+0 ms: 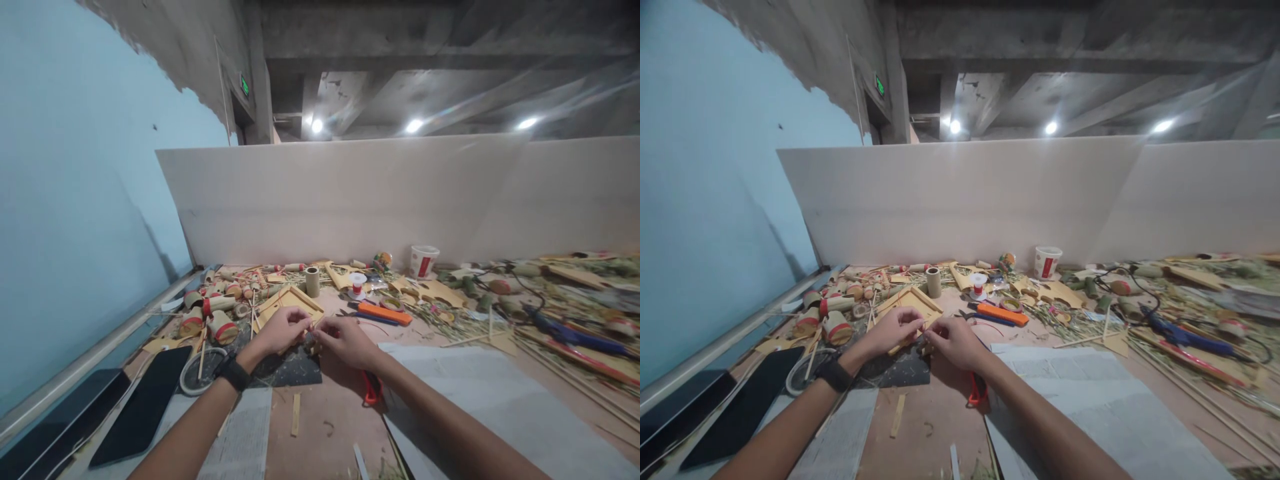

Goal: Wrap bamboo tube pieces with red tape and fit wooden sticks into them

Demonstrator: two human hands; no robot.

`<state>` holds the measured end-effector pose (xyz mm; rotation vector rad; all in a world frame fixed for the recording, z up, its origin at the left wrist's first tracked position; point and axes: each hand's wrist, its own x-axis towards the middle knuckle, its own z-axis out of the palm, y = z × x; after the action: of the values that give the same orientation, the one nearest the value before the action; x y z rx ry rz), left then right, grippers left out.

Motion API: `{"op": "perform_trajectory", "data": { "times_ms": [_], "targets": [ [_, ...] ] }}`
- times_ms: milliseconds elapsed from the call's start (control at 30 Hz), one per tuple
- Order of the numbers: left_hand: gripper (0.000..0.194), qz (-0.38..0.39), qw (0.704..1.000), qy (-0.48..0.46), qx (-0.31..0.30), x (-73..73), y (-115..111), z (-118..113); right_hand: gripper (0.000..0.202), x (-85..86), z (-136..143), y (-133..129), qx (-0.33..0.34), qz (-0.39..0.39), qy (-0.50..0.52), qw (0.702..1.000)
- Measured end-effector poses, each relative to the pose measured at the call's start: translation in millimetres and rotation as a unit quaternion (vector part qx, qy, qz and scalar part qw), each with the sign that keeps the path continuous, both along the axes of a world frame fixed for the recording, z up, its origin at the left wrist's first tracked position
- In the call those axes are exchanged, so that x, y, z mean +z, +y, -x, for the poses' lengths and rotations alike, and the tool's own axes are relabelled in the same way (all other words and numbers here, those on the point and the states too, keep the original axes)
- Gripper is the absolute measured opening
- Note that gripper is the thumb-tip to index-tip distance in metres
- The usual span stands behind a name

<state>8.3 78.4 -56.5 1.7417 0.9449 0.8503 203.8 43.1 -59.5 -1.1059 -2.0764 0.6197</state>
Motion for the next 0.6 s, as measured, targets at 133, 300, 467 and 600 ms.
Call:
{"op": "perform_trajectory", "data": {
  "times_ms": [133,300,467,600],
  "targets": [
    [0.039,0.019,1.000,-0.012,0.003,-2.7,0.0,-3.5,0.031,1.7,0.2,-3.4,0.011,-0.007,-0.023,1.000],
    [0.045,0.046,0.997,-0.063,-0.008,-7.7,0.6,-7.9,0.024,1.0,-1.0,-1.6,0.009,-0.027,-0.027,0.999],
    [0.044,0.044,0.996,-0.071,0.012,-10.3,1.7,-8.1,0.023,5.1,-3.7,0.1,0.013,-0.035,-0.029,0.999],
    [0.045,0.044,0.996,-0.072,0.021,-7.4,-0.5,-7.5,0.024,15.0,-10.3,1.2,-0.027,-0.061,-0.001,0.998]
  ]
}}
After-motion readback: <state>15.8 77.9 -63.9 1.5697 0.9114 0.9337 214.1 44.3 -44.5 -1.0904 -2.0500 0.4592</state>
